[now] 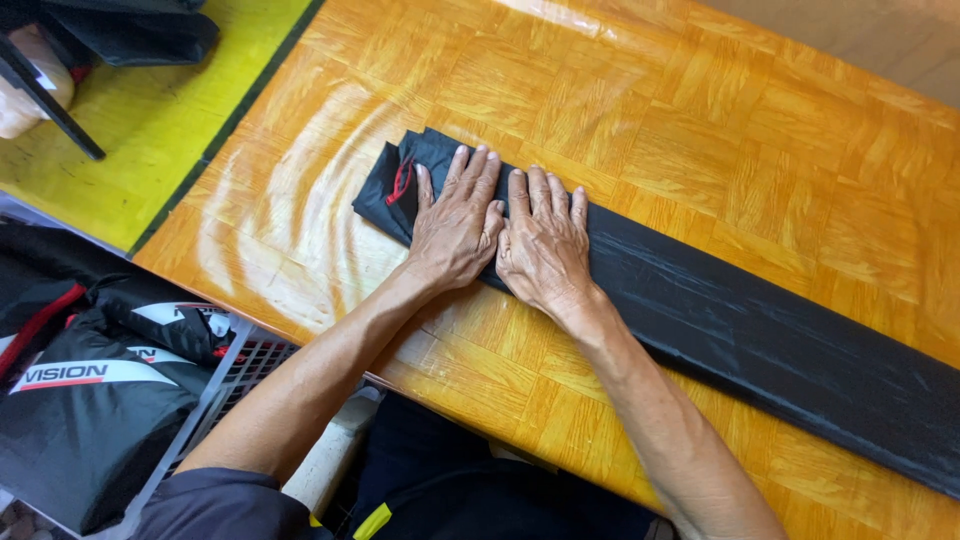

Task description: The person folds a large black fabric item on a wooden table, smoothing it out and folding it into a compact rectangular shape. They then place the folded item into a black drawstring bag labeled 'VISION' and pull the red drawstrings to close it.

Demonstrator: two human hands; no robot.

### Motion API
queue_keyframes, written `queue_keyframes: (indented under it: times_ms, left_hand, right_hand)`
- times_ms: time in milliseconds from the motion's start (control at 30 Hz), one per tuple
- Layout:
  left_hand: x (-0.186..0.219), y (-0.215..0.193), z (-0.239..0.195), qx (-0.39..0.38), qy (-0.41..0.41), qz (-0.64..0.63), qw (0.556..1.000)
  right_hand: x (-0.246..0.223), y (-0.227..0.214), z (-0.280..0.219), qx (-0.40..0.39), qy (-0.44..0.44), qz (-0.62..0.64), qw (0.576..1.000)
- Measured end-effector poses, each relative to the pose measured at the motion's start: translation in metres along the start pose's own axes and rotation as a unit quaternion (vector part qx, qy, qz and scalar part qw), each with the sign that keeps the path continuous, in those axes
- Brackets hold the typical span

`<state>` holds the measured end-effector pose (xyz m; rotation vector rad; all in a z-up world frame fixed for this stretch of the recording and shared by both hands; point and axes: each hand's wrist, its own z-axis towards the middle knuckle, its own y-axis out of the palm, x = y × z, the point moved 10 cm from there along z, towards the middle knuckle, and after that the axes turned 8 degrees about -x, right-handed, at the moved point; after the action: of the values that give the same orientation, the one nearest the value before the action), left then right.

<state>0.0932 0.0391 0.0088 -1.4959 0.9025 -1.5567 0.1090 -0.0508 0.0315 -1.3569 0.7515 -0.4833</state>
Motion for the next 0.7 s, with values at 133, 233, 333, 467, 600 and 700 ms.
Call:
queue_keyframes:
  times_ms: [133,233,333,467,600,700]
  left_hand:
    - [-0.005,-0.008,-0.002,0.033,-0.022,0.026,0.999]
    - [0.005,-0.021,-0.008,0.025,-0.039,0.105,0.993]
    - [-0.008,-0.034,-0.005,0.013,-0.100,0.128,0.987]
    - [-0.043,-0.051,0.005,0.043,-0.164,0.103,0.980]
    - [-0.095,-0.050,0.043,0.082,-0.184,0.022,0.979]
    - [-0.102,-0.072,0.050,-0.028,-0.236,-0.084,0.968]
  right_hand:
    - [-0.006,-0.009,-0.005,0.006,-0.008,0.010,1.000]
    - [-0.008,-0.012,-0.009,0.012,-0.007,0.011,1.000]
    - [-0.011,-0.019,-0.007,0.035,-0.014,-0.007,0.999]
    - [-0.012,-0.016,-0.007,0.007,-0.008,0.000,1.000]
    - [-0.012,-0.015,-0.007,0.005,-0.006,0.015,1.000]
    - [-0.010,-0.018,-0.007,0.007,0.004,0.022,1.000]
